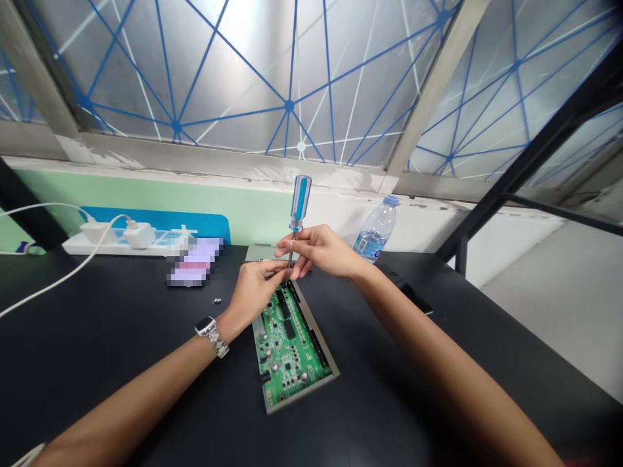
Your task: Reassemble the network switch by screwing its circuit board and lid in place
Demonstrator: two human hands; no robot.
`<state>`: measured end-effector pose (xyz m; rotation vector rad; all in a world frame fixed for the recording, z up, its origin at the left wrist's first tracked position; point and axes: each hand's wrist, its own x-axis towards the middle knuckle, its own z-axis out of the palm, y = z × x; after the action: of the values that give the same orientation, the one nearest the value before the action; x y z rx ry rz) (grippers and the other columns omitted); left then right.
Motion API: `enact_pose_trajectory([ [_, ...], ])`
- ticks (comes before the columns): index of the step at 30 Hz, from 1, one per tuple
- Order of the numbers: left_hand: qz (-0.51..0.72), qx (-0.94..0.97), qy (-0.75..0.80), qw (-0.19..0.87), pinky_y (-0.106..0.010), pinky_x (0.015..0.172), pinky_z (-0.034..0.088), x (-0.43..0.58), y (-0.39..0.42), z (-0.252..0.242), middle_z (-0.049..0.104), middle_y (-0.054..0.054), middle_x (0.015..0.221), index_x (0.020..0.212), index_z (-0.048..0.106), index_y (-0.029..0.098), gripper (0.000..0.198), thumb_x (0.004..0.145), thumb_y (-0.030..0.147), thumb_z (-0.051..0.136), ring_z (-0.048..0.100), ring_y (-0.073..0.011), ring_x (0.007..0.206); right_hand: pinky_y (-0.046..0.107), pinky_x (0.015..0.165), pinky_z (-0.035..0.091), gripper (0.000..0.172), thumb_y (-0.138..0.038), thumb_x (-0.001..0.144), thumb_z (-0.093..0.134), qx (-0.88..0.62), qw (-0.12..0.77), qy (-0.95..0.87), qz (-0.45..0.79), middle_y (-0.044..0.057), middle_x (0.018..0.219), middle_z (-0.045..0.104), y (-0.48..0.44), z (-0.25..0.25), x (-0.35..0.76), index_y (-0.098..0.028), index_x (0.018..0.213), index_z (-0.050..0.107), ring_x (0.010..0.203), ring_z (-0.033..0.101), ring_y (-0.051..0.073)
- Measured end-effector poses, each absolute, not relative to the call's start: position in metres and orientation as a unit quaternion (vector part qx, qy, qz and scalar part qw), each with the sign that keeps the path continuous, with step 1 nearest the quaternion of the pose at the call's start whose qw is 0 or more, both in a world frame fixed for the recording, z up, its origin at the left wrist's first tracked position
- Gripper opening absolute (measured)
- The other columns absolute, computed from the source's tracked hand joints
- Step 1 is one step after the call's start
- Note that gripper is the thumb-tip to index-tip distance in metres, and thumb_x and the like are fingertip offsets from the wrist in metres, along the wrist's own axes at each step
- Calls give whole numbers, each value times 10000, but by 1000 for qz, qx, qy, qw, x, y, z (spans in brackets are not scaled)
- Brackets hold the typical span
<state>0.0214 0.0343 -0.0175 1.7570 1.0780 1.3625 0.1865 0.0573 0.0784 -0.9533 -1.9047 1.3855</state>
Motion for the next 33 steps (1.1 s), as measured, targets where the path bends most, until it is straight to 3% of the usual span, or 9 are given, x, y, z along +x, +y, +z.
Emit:
enact_pose_trajectory([
  [2,524,668,413,330,-344,803,598,22,34,-17,804,-65,937,915,798,159,185,859,234,638,756,-260,890,189,464,546,209,-267,918,608,-353,289,-721,521,135,1018,747,57,79,187,-85,1012,651,527,701,96],
  [6,529,661,418,331,-347,818,601,23,34,-16,803,-61,945,911,797,166,175,856,264,663,756,-262,900,211,444,541,264,-314,887,650,-376,291,-741,475,103,898,735,58,75,188,-104,1046,638,571,705,132],
  [10,534,655,423,328,-364,853,599,24,33,-16,803,-60,953,905,798,172,187,838,321,707,753,-268,902,221,409,519,268,-352,758,784,-426,342,-746,381,56,721,697,61,70,189,-151,783,609,540,673,145],
  [13,537,653,427,320,-368,841,602,24,33,-17,804,-61,943,891,798,172,199,825,345,725,752,-270,890,224,431,523,300,-364,738,797,-431,330,-742,394,31,565,648,63,69,189,-157,684,586,537,672,158],
  [20,542,649,435,309,-341,778,592,25,34,-16,803,-69,922,880,790,163,210,811,355,738,749,-253,838,210,472,542,196,-284,771,750,-402,326,-748,414,46,637,694,60,73,190,-139,720,629,592,687,150],
  [27,539,661,439,283,-300,670,549,26,36,-16,773,-45,795,794,742,166,219,785,385,759,715,-210,717,187,407,496,74,-210,792,668,-387,314,-766,406,41,668,678,57,76,190,-137,776,667,625,676,158],
  [33,528,666,425,313,-275,627,517,27,37,-12,732,-25,718,759,698,167,263,803,424,735,690,-195,682,195,406,493,97,-180,781,621,-387,305,-768,409,50,740,685,57,75,191,-136,858,662,643,674,160],
])
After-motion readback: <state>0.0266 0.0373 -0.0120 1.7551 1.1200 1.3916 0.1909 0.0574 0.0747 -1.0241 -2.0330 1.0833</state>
